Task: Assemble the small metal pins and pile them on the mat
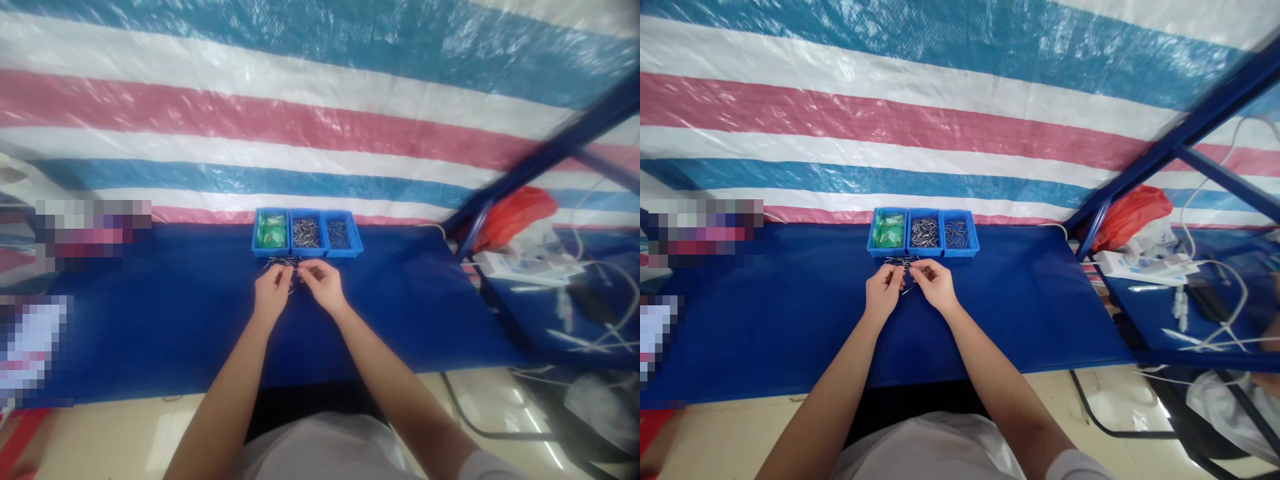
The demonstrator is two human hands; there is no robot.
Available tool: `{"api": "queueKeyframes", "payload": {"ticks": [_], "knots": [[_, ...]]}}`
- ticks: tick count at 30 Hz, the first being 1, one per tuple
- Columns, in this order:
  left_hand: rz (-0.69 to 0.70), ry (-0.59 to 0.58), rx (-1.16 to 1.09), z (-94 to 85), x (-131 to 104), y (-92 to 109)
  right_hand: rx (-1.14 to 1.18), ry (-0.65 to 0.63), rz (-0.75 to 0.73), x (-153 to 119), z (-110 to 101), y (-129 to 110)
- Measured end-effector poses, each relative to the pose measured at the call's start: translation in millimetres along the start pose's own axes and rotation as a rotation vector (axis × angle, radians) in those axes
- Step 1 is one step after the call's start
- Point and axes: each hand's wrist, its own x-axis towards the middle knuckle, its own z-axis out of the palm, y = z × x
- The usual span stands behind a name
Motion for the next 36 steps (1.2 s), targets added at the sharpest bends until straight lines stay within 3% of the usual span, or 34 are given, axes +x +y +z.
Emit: {"api": "queueKeyframes", "payload": {"ticks": [18,36], "knots": [[-0.021,-0.042,-0.060,2.9,0.3,-2.8,-0.197,0.020,-0.016,0.2,-2.8,-4.4],[-0.026,0.008,-0.031,-0.2,0.7,-1.3,-0.168,-0.010,-0.095,-1.7,-1.2,-0.3]]}}
